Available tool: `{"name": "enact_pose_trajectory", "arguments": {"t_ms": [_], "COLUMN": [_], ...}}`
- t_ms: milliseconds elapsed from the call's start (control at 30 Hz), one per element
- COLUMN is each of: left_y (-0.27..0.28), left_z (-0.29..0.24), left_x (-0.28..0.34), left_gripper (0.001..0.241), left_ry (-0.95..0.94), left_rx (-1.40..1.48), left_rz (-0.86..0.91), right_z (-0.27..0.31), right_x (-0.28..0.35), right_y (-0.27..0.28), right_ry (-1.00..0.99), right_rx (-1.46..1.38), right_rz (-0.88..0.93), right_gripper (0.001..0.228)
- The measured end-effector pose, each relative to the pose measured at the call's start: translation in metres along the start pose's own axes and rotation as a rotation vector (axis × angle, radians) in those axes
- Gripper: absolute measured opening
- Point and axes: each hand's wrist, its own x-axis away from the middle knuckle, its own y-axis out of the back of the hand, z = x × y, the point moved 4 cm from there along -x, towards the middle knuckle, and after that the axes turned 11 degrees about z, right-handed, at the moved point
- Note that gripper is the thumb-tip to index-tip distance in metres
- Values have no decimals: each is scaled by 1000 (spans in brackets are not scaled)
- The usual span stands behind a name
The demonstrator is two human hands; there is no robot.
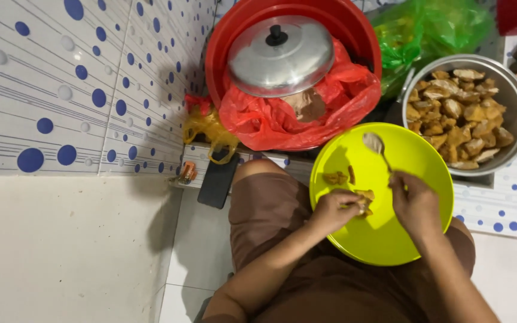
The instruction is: Stuffing fried tofu pieces with a meat or vegetable paste filling using a spoon.
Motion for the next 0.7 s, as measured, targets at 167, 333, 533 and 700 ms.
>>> {"name": "enact_pose_trajectory", "arguments": {"t_ms": [167, 333, 533, 700], "left_y": [4, 0, 1, -1], "left_z": [-70, -40, -29, -21], "left_x": [7, 6, 4, 1], "left_gripper": [20, 22, 28, 32], "left_ry": [-186, -250, -73, 30], "left_rx": [-106, -90, -61, 36], "left_rz": [70, 25, 55, 121], "right_z": [79, 75, 42, 43], "right_x": [-91, -183, -246, -258], "right_y": [-1, -74, -167, -189], "right_ry": [134, 349, 469, 544], "right_rx": [463, 877, 1051, 1086], "right_rz": [130, 141, 390, 284], "right_gripper": [34, 37, 25, 20]}}
